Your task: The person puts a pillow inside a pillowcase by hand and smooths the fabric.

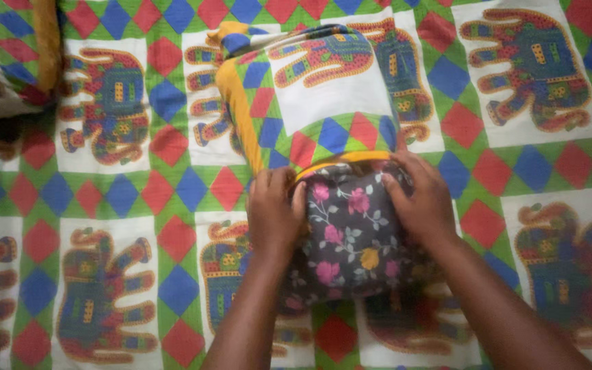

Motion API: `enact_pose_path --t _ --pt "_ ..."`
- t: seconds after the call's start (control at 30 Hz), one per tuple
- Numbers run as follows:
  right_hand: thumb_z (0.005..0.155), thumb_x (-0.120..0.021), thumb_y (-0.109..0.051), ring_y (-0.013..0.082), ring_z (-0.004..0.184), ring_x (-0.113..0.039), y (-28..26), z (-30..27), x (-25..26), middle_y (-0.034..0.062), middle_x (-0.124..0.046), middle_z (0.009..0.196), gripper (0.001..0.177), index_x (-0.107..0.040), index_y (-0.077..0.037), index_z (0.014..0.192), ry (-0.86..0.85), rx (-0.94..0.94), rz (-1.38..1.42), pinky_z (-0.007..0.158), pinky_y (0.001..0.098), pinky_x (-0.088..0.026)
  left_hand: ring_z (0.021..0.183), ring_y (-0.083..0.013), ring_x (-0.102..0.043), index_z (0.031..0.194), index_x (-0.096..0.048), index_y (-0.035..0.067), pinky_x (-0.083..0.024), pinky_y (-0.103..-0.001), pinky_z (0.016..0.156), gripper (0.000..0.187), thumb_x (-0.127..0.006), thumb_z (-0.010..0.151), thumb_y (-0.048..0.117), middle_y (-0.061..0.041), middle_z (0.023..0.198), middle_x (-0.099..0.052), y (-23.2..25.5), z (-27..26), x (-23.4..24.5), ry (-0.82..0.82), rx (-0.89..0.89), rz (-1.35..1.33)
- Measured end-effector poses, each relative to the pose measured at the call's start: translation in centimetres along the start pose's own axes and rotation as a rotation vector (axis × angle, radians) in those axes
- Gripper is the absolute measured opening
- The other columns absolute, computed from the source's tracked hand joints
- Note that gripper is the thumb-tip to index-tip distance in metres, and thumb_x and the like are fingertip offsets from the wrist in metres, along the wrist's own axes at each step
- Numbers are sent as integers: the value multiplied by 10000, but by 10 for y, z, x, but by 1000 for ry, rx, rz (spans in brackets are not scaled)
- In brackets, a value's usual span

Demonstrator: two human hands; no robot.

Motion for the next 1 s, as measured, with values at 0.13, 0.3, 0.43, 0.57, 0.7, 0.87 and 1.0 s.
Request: enact_pose_path --t 0.13,0.3,0.43,0.57,0.7,0.87,1.0 --pt "898 -750 -213 376 1193 -602 -51 12 -9 180 -650 1295 465 -613 -56 1314 25 247 -133 1010 517 -440 921 -378 -631 955 -644 80 -491 -502 805 107 -706 947 167 -117 940 -642 -9 8 -4 -46 -34 -17" --pt "815 -764 -234 346 1173 -593 -122 7 -31 144 -640 1240 488 -626 -100 1263 7 461 -174 984 513 -418 838 -379 -614 908 -611 76 -457 -508 722 57 -660 898 104 -134 883 -604 14 3 16 5 -188 51" --pt "810 -757 -177 313 1093 -610 -147 1 -43 83 -660 1139 409 -669 -134 1208 8 526 -232 943 487 -435 804 -367 -593 903 -594 88 -450 -493 711 85 -646 841 60 -132 872 -588 33 -12 31 -25 -299 68" --pt "859 -718 -158 258 954 -630 -129 7 -51 10 -645 944 225 -698 -224 1073 43 488 -432 864 470 -426 830 -367 -606 922 -581 70 -463 -480 719 139 -633 794 60 -135 877 -587 45 -30 43 -81 -330 7" --pt "945 -656 -135 263 964 -636 -79 8 -27 11 -647 1001 195 -692 -216 1119 170 378 -453 841 466 -406 859 -357 -619 970 -596 61 -482 -465 743 167 -619 805 47 -140 924 -613 53 -59 53 -129 -356 -21" --pt "987 -661 -115 285 971 -631 -14 -7 9 35 -633 1035 281 -710 -212 1245 195 220 -639 841 462 -412 879 -345 -627 989 -601 57 -494 -456 763 195 -614 795 38 -136 943 -625 26 -84 52 -169 -346 3" --pt "936 -698 -108 296 921 -616 5 -40 21 41 -624 997 323 -712 -222 1238 173 139 -678 857 466 -433 852 -334 -622 976 -603 68 -487 -457 733 197 -632 783 41 -129 946 -634 -5 -98 40 -218 -294 64"
Point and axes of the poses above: each hand's wrist, its own z-axis towards the middle knuckle, its own x-axis out of the back of the hand, y = z × x, the point moved 10 cm from there along z, towards the middle knuckle
